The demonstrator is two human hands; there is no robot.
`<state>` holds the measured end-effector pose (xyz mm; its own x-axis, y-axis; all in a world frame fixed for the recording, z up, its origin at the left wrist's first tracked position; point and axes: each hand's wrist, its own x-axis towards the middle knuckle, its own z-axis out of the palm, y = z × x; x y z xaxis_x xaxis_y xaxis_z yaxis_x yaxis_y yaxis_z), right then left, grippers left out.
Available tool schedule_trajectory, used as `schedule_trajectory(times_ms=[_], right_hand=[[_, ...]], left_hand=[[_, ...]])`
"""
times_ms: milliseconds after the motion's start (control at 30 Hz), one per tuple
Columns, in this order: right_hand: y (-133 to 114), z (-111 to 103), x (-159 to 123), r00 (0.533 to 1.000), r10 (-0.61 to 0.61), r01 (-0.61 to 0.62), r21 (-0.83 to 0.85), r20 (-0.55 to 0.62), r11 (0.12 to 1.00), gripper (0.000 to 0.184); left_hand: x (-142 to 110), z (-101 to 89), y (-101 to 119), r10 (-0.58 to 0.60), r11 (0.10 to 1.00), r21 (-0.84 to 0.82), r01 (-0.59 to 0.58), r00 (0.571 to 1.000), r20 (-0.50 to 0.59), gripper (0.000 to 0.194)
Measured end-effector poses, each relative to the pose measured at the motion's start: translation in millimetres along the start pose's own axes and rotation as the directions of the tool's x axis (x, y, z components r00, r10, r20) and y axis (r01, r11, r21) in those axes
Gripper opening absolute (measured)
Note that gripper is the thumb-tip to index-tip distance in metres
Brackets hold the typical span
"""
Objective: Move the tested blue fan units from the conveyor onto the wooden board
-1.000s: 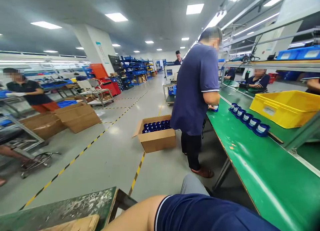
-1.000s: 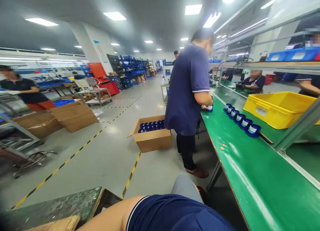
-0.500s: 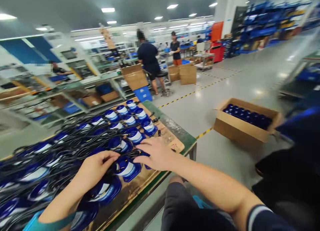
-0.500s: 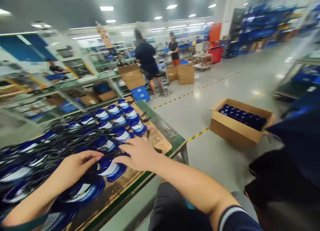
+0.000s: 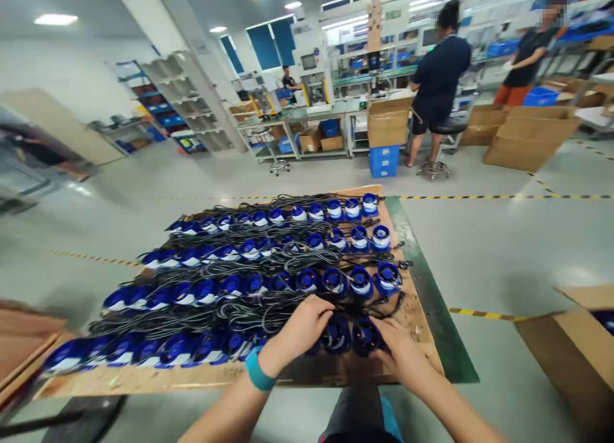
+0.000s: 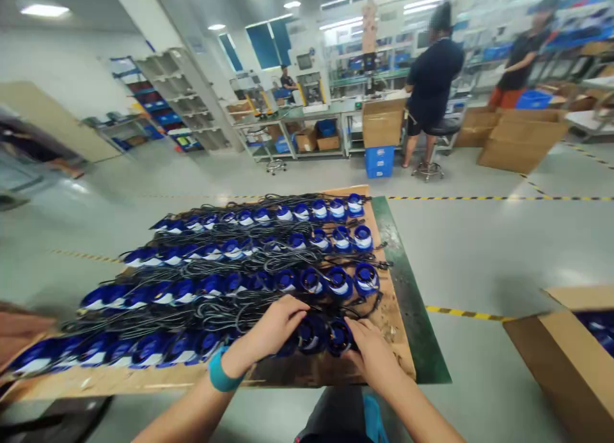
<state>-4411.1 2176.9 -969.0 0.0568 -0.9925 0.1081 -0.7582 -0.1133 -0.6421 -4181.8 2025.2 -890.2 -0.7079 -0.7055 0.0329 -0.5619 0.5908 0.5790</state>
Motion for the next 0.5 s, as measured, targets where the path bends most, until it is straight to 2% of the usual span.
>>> schedule_trajectory(times_ms=[133,267,400,500], right_hand=[[12.4,2.2,0.7,0.998,0.054,-0.054,-0.001,0.032,0.999,0.058],[15.0,14.9,-16.0,0.988,0.123,-0.125,-0.005,-0.094,0.992,0.054],[2.8,17.8,-54.3,0.945,0.207,-0.198,0.062,-0.255,0.978,0.045],[5.3,9.7,-97.8,0.914,0.292,-0.255,0.16,-0.281,0.953,0.031]], left_hand=[[-24.5,-4.1,6.1,-0.042,0.992,-0.12,0.031,0.995,-0.086,0.028],[-44.4,2.7,5.1,-0.008,0.996,-0.084,-0.003,0.992,-0.126,0.043],[-66.6,12.6,7.3,-0.002,0.998,-0.061,-0.015,0.963,-0.27,0.04],[-92.2,22.4,20.9,0.044,0.995,-0.067,-0.068,0.951,-0.307,0.038]])
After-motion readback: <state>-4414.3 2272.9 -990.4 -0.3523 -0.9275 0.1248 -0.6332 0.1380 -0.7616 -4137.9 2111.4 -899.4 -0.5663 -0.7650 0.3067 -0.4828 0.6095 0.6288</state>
